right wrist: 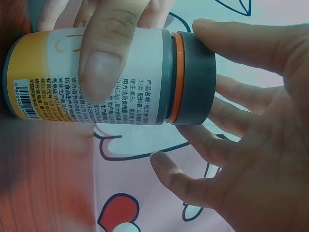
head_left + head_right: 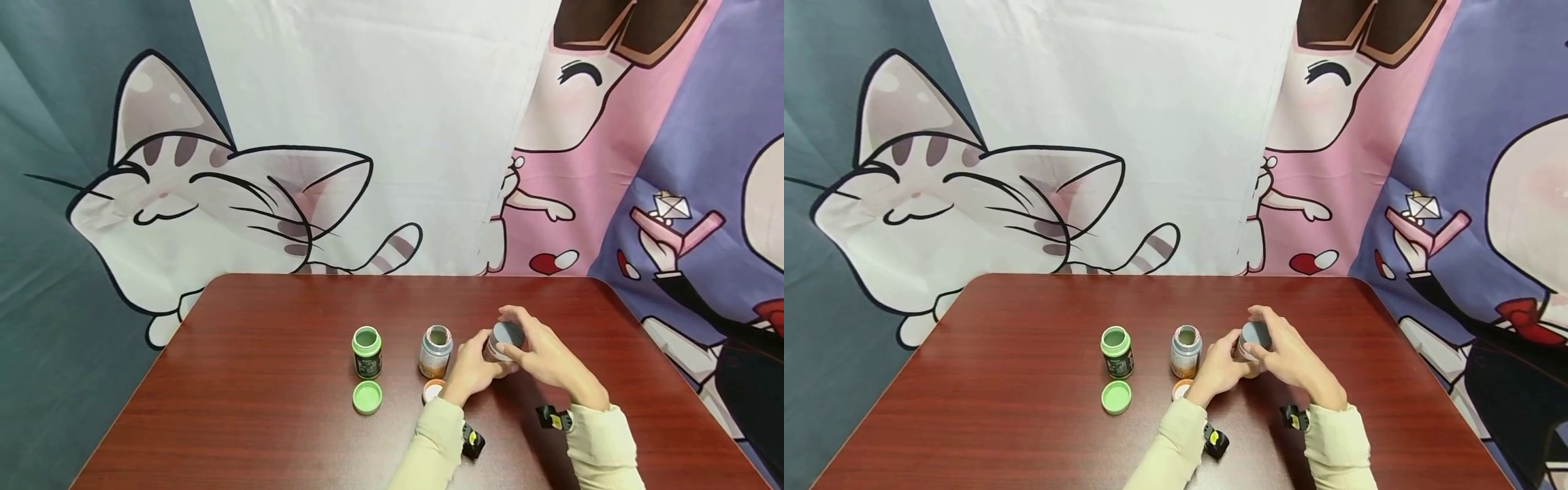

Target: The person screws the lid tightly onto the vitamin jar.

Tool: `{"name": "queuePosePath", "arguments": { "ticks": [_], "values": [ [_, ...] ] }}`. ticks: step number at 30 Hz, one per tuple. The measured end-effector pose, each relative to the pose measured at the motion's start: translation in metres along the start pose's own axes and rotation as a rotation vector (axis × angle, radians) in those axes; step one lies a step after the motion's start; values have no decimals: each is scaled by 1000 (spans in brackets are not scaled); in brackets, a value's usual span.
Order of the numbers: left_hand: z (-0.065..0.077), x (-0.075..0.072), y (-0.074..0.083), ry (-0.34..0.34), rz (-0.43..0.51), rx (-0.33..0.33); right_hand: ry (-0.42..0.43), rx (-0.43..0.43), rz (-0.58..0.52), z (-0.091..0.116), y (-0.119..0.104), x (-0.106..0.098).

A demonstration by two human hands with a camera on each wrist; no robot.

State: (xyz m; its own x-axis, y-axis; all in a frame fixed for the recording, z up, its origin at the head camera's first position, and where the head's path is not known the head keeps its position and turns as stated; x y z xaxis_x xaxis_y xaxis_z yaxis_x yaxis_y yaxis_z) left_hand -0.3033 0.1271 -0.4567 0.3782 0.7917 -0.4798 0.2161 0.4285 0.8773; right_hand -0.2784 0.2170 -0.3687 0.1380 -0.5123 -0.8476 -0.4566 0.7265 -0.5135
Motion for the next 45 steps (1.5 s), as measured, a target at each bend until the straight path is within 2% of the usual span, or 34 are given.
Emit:
{"name": "queuePosePath", "arguments": {
  "ticks": [9, 27, 31, 37, 45],
  "values": [
    [1, 0, -1, -8, 7, -13, 23, 70, 14, 0, 5, -2],
    [2, -1, 1, -7, -10, -13, 70, 85, 53, -2, 6, -3],
    [2, 0, 0, -9, -13, -14, 53, 79, 49, -1, 7, -2],
    [1, 2, 1, -3, -25, -8, -18, 36, 29, 3, 5, 2],
    [1, 1, 2, 6, -8, 7, -16, 24, 30, 2, 2, 1]
  ]
}}
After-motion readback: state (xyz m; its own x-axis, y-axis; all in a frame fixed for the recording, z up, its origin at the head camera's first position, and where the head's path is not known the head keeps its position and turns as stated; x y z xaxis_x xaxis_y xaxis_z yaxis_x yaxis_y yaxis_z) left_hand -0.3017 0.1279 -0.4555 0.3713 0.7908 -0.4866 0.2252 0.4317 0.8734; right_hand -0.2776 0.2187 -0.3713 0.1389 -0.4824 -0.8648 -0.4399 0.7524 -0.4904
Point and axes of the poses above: each hand's wrist, its own z-axis away from the middle knuckle, its own x-axis out of the palm, y = z × x, the point moved 9 cm from there along -z, towards the middle knuckle, and after that the axes turned 11 degrees about -y, right-handed, at the moved point
